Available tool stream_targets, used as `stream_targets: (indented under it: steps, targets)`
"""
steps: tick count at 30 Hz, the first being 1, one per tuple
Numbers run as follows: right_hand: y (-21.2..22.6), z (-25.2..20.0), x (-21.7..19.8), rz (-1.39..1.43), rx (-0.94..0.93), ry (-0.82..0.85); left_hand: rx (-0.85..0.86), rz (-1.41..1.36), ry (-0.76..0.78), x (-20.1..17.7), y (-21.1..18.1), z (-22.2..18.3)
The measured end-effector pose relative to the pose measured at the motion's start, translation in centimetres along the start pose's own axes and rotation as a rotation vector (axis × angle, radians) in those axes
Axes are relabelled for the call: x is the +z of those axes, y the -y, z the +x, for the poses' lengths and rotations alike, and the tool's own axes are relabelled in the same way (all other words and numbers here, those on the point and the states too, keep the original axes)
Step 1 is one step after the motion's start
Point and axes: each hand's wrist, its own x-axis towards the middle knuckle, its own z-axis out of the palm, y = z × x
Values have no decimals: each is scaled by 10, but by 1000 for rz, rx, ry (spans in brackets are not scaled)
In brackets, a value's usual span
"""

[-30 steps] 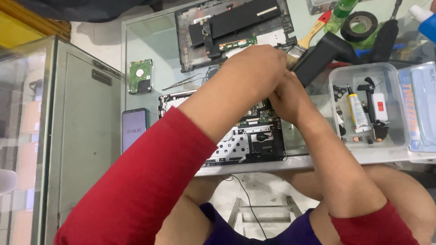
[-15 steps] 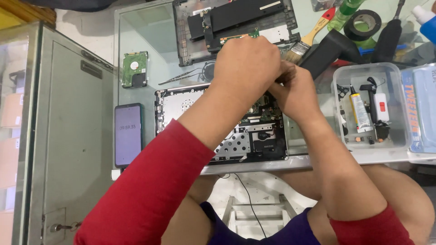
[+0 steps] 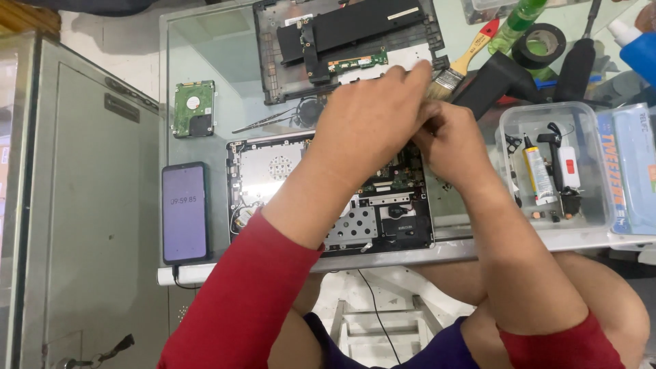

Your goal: Removing a motherboard from a laptop by unscrewing it and disconnecting all internal cables.

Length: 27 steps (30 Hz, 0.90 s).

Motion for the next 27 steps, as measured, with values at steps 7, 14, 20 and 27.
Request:
stream_targets:
  steps: [7,14,20,27]
  targets:
    - [30,-5,5,66,21,140,14,94,49,6,7,2]
    - [28,-7,1,-103,33,71,18,173,-110,5,5,-4]
    - [30,-7,9,-19,-34,59,-31,200,-117,18,6,1]
    - [26,-5,-3,-134,-52,112,24,37,18,-4,2,-9]
